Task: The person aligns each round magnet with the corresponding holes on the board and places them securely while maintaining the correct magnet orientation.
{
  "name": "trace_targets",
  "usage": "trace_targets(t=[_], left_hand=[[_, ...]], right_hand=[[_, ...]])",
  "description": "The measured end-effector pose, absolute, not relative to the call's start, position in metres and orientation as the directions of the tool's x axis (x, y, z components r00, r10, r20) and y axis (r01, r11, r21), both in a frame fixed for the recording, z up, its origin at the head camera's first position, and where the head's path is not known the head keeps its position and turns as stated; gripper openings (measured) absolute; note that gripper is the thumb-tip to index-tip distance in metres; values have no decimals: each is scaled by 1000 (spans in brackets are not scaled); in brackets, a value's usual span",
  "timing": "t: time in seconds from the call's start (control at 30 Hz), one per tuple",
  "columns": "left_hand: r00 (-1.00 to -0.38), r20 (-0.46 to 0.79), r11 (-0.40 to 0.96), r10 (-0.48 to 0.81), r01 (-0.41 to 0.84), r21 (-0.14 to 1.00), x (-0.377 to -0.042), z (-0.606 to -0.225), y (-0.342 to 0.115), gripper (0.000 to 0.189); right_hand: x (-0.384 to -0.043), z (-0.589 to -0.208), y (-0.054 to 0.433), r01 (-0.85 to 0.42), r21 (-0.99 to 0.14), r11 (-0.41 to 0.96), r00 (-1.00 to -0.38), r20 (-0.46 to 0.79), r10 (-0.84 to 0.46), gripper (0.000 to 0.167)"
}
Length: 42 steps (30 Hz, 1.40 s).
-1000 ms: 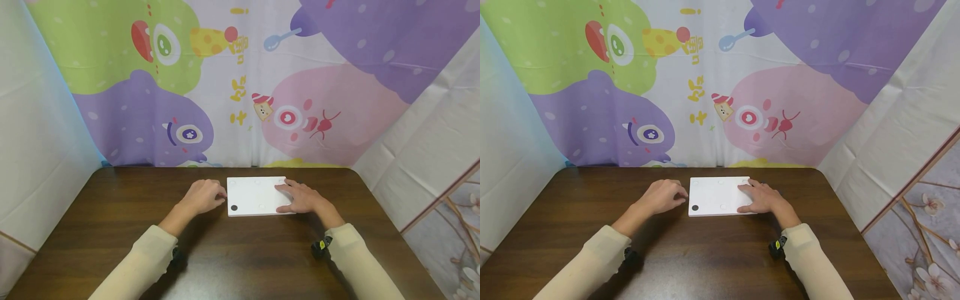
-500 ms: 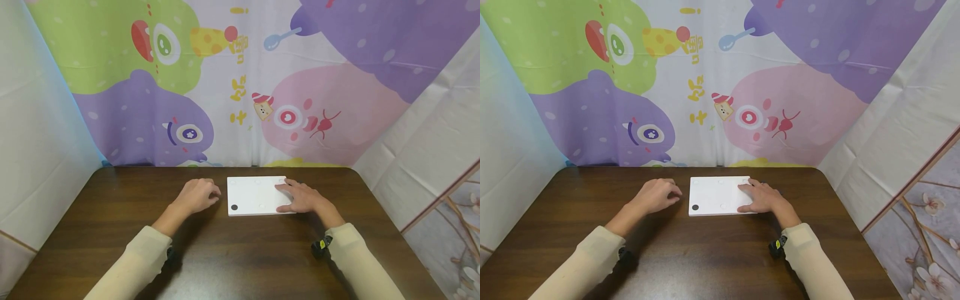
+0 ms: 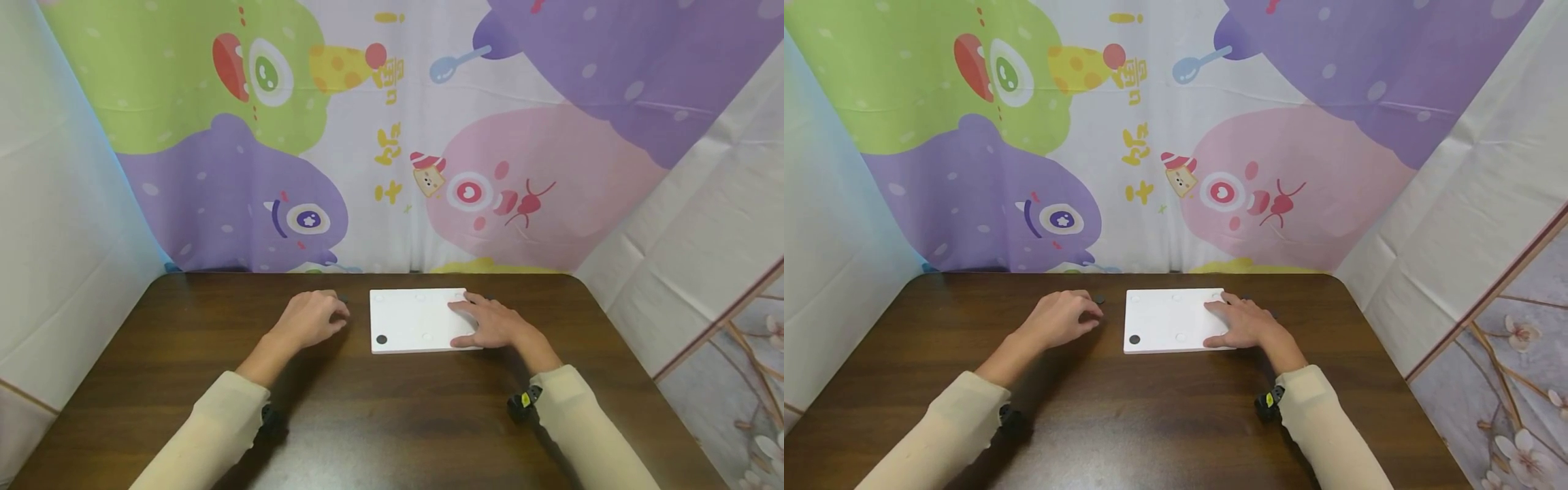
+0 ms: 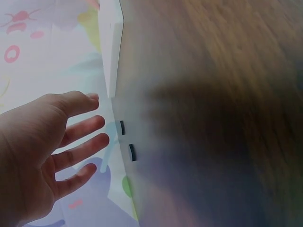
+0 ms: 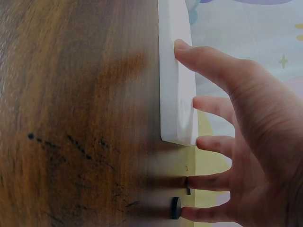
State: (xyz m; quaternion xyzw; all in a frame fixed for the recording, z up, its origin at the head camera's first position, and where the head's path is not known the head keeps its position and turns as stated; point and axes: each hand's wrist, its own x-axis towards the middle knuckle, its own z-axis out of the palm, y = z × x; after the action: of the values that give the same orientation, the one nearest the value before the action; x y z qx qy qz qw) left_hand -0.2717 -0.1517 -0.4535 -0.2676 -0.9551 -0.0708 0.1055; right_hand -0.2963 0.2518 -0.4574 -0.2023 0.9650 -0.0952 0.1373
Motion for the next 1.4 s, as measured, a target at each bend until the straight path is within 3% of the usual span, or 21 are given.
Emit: trace_targets(t=[0.47,1.4], left_hand=[[-869,233,870,436,473,137,-272,-453,-167,14],[-903,227,907,364,399,134,-277,-450,-177,18]], right_hand=[[-298,-460,252,-368,-230,901,-881,-225,-417,94],[-299,-461,252,-363,-226,904,-882,-231,-411,94]])
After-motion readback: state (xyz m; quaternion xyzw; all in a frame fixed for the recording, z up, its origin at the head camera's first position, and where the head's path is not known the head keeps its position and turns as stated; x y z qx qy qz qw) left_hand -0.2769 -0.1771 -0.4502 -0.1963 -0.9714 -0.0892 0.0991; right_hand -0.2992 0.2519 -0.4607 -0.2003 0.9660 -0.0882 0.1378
